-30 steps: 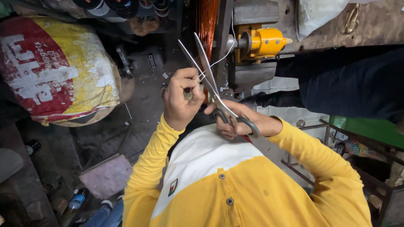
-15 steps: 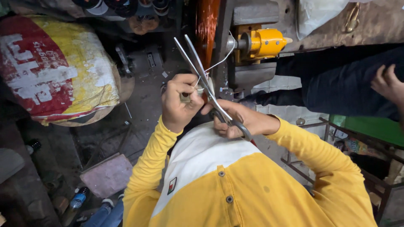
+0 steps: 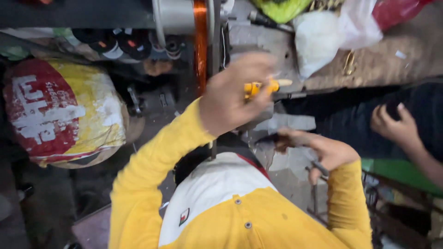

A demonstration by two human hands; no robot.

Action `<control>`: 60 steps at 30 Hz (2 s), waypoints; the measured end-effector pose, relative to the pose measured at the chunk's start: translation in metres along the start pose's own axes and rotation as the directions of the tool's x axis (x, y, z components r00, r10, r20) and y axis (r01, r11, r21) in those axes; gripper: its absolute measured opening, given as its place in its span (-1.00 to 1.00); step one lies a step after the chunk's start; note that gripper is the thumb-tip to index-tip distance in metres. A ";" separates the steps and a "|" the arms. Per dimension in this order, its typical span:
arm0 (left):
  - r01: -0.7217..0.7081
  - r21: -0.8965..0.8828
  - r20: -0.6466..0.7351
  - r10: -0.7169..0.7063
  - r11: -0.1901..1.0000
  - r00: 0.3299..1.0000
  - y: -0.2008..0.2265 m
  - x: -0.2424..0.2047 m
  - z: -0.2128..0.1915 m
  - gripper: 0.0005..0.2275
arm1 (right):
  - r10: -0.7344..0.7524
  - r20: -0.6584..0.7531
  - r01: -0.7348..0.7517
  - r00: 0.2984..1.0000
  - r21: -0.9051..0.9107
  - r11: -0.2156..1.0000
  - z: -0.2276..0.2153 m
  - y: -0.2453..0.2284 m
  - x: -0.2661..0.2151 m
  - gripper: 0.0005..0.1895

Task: The person operates a manual wire winding machine, winding copper wire onto a white spool. They repeatedly start and stop the machine, tie off the wire with a thin string, and trim the excess string with scissors.

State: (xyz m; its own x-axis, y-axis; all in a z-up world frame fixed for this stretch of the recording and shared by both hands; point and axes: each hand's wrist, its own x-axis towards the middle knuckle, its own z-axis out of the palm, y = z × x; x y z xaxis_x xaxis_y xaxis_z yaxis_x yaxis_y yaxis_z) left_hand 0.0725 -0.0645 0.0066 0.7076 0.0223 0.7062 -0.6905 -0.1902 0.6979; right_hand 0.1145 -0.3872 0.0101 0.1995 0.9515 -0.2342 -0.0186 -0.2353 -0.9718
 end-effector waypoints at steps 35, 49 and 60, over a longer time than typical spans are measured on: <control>0.519 0.440 -0.020 -0.569 0.733 0.822 0.034 -0.160 -0.060 -0.61 | -0.379 -0.538 -0.183 0.753 -0.725 0.664 -0.175 0.165 0.104 -0.67; 0.436 0.518 -0.121 -0.441 0.736 0.889 0.027 -0.171 -0.046 -0.53 | -0.448 -0.881 -0.268 0.152 -0.473 0.839 0.160 0.138 0.078 -0.88; 0.457 -0.221 -0.275 -0.504 0.862 0.819 0.031 -0.225 -0.026 -0.18 | -0.735 -0.410 0.136 0.539 -0.819 0.557 0.149 0.002 0.107 -0.72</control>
State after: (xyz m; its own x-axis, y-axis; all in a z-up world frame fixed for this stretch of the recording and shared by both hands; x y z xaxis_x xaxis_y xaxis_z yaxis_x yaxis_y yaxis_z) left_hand -0.1122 -0.0499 -0.1273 0.8862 0.3839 0.2593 -0.3052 0.0627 0.9502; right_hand -0.0106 -0.2564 -0.0213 0.5234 0.6047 0.6004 0.8195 -0.1639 -0.5492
